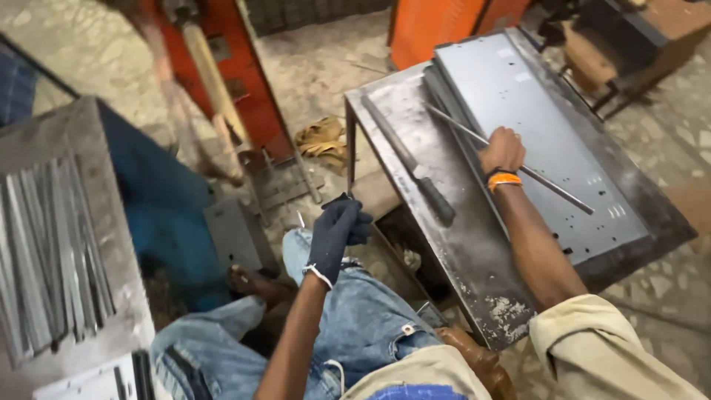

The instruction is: The recorder is using a spot welding machine to attach metal strips to a metal panel at a workstation.

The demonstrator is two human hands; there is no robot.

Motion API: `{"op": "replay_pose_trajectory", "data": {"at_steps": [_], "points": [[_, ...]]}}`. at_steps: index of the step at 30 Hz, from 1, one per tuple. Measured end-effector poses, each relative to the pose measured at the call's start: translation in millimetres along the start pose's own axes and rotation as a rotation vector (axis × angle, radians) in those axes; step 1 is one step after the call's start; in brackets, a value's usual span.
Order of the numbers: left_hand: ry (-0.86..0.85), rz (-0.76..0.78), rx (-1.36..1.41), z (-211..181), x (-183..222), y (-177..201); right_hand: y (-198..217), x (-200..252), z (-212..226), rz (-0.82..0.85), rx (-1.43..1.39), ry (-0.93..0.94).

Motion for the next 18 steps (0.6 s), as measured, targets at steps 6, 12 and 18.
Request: {"op": "replay_pose_trajectory", "data": {"at_steps": [6, 12, 18], "points": [[0.045, 0.067, -0.018, 21, -4, -24, -4, 11, 8, 0.161, -0.091, 0.058], [0.089, 0.167, -0.031, 36, -14, -47, 17, 13, 18, 0.14, -0.159, 0.117], [0.128, 0.334, 0.024, 79, -46, -121, 46, 14, 37, 0.081, -0.357, 0.267]]}}
Point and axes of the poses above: each hand's wrist, its own x-axis away from the middle knuckle, its own y-axis out of the back of the hand, z = x × y, the point moved 5 cm from there along -x, towards the middle knuckle, and after that the axes turned 8 degrees about x, right-handed, at the moved point
